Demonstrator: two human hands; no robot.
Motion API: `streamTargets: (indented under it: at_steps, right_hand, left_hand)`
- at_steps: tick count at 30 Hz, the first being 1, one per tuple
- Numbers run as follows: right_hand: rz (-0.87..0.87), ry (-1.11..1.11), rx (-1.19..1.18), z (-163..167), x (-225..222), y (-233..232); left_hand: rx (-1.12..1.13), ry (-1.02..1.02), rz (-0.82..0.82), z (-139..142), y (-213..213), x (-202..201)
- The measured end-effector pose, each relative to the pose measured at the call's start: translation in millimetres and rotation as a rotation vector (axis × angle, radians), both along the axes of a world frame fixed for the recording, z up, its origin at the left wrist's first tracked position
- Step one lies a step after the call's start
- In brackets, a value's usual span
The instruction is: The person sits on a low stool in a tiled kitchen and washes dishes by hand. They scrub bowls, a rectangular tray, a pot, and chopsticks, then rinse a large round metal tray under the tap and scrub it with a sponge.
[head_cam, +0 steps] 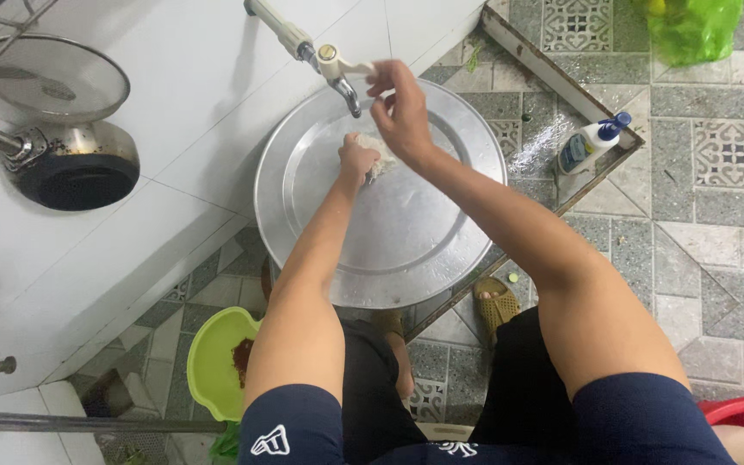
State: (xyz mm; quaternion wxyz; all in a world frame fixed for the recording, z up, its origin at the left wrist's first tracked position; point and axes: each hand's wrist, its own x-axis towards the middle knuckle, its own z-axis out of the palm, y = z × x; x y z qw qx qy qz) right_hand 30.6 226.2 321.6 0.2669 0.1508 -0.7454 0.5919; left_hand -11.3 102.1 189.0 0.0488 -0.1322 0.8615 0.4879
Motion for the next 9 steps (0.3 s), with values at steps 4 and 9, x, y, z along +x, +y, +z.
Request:
streamTargets:
  at_steps: [4,9]
  right_hand:
    - [0.143,-0.063,-0.056,-3,16,-9]
    - [0.304,-0.208,0.131,-18,11,22]
  left_hand:
    - [-0.122,0.073,-0.259,-1,1,2]
    - [-0.420,0.218,-0.555,-11,13,22]
